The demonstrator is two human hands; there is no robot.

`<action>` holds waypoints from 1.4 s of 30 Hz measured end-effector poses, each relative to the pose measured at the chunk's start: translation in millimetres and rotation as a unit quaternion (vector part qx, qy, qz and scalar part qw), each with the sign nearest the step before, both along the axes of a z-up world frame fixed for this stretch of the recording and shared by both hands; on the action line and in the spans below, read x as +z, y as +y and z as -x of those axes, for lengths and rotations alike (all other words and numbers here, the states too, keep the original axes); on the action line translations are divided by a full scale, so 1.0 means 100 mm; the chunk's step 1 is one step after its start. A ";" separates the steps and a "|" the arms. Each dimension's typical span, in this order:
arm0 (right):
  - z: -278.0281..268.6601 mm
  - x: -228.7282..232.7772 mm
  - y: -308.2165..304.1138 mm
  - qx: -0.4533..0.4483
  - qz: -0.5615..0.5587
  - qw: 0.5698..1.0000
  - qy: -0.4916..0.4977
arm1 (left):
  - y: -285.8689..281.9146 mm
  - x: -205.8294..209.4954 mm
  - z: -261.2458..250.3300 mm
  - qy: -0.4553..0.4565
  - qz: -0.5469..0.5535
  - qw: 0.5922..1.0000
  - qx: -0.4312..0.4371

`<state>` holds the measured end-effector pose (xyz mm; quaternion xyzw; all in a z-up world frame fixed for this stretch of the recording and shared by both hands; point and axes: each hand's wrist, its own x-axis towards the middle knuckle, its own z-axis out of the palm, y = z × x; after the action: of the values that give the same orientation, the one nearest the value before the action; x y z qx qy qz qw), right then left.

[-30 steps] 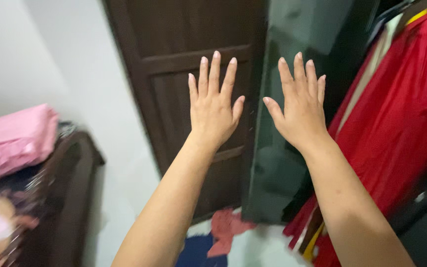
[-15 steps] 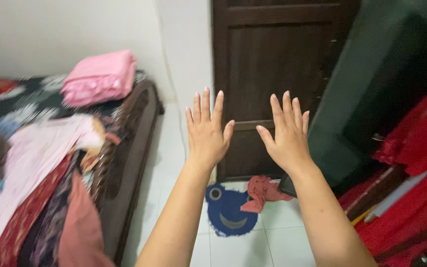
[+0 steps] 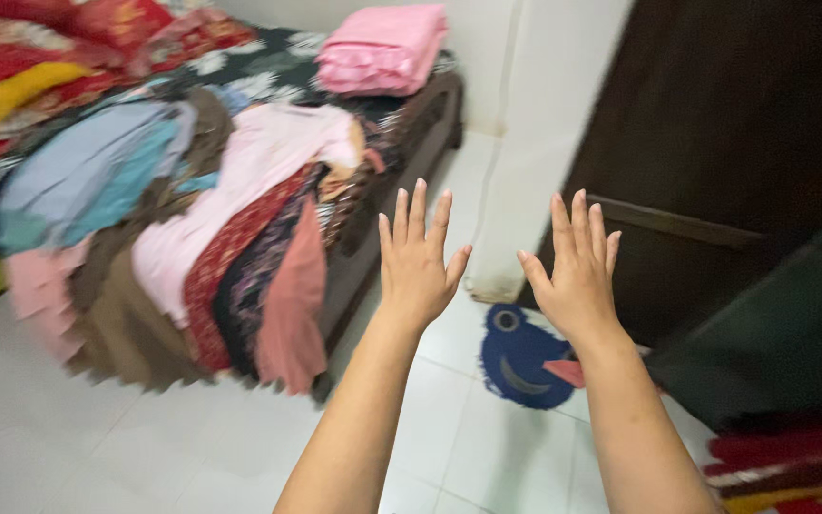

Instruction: The person takes a pink garment and a red garment from a bed, places them on hangers, and hangs them in a closet with other clothing items.

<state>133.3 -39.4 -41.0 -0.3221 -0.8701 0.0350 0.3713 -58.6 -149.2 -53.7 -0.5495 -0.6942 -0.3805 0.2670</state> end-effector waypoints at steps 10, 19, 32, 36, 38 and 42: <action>1.15 -0.11 -0.85 0.094 -0.010 0.995 -0.017 | -1.21 -0.17 0.97 -0.026 0.016 0.996 0.082; 2.58 -0.21 -1.67 0.104 -0.011 0.994 0.007 | -2.16 -0.17 2.40 -0.009 0.046 0.993 0.107; 4.22 -0.36 -2.38 0.150 0.003 0.989 -0.011 | -3.08 -0.35 3.89 -0.058 0.055 0.986 0.149; 4.62 -0.42 -2.33 0.166 0.012 0.986 -0.022 | -3.06 -0.49 4.22 -0.075 0.067 0.982 0.159; 4.86 -0.45 -2.22 0.171 0.004 0.985 -0.027 | -2.99 -0.54 4.41 -0.067 0.073 0.981 0.165; 5.38 -0.50 -1.91 0.186 -0.017 0.982 -0.004 | -2.75 -0.52 4.88 -0.041 0.082 0.981 0.170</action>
<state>-405.0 -229.9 -90.8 -0.1486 -0.9169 0.0872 0.3600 -546.3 -424.2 -106.0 -0.4275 -0.8168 -0.2933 0.2532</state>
